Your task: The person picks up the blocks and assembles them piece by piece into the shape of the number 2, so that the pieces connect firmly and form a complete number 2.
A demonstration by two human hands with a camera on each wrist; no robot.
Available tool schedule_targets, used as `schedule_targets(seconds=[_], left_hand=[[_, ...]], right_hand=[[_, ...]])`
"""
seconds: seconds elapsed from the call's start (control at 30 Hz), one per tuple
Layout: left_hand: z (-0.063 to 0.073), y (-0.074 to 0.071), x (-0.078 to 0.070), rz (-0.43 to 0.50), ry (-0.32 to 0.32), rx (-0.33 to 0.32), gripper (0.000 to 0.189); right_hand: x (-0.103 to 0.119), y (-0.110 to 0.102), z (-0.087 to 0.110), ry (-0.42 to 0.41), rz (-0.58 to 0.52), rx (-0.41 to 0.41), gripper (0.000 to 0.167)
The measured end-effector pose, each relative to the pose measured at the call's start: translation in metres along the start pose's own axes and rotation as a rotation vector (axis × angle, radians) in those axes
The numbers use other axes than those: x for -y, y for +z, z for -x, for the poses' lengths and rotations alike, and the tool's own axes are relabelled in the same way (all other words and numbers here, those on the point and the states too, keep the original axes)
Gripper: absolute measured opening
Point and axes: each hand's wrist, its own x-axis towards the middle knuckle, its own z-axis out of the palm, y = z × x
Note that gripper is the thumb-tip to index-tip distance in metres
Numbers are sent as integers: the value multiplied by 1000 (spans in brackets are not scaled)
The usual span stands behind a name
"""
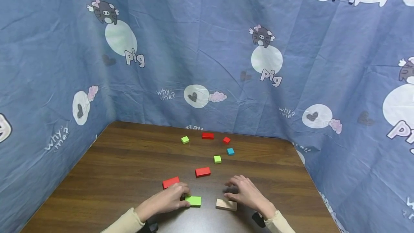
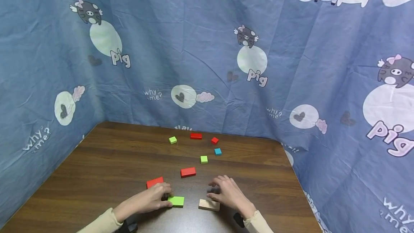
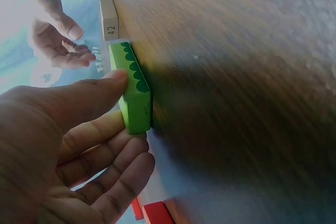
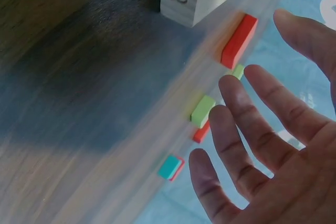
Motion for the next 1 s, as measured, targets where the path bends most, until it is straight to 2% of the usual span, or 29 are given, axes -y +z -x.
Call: schedule_targets(seconds=[0.23, 0.6, 0.77, 1.0], left_hand=[[1, 3, 1, -16, 1, -6, 18], [-1, 1, 1, 8, -26, 20, 17], [-1, 1, 2, 10, -23, 16, 17], [-1, 2, 2, 1, -29, 19, 17]], right_hand=[[-3, -2, 4, -12, -52, 30, 31], [-2, -1, 6, -21, -117, 186, 37], [-2, 1, 6, -20, -115, 218, 34], [-3, 0, 6, -32, -122, 234, 20]])
